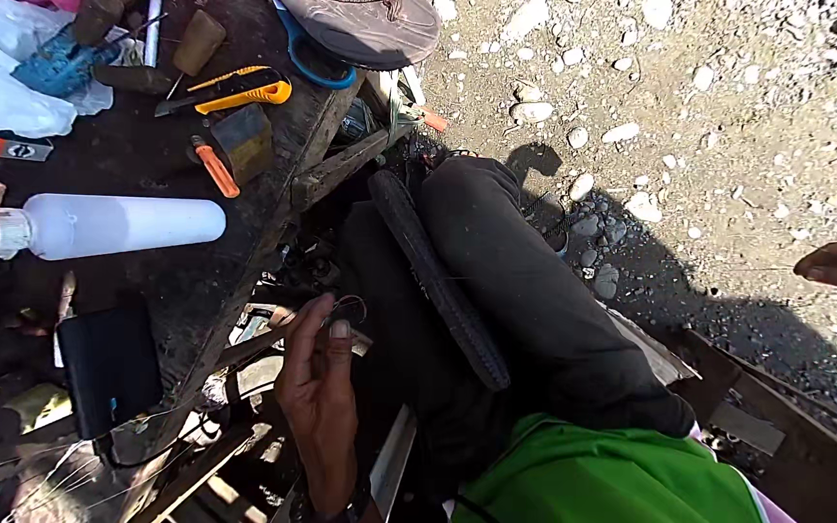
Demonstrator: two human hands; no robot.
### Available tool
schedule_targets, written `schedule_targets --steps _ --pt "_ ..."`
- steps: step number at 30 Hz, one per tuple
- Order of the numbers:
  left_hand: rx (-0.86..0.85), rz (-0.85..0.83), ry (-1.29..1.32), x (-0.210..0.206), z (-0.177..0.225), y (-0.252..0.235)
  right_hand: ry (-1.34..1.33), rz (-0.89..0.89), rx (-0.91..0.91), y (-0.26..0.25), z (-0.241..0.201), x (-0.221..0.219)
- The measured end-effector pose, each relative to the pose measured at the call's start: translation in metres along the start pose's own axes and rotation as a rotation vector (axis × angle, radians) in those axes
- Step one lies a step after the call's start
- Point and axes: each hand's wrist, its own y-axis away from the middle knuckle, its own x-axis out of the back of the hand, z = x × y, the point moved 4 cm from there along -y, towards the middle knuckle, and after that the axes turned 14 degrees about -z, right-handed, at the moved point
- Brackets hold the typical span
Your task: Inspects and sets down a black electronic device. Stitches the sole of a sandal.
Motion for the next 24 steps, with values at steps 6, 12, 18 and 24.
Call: schedule_targets --steps 6,12,18,24 --pt "-0.109 -0.256 -0.191 -0.05 0.037 -0.017 -0.134 0.263 0.497 -0.002 -0.127 -0.024" --pt "-0.144 -0.315 0.311 -0.031 0.036 -0.017 -0.437 0.188 1.239 0.061 -0.336 -0.07" --pt "-0.114 -0.149 1.111 -0.044 0.049 -0.019 -0.328 0.131 1.233 0.05 -0.366 -0.077" --pt "-0.126 -0.152 -0.302 -0.054 0.066 -0.02 -0.351 0.076 1.243 0.047 -0.372 -0.078"
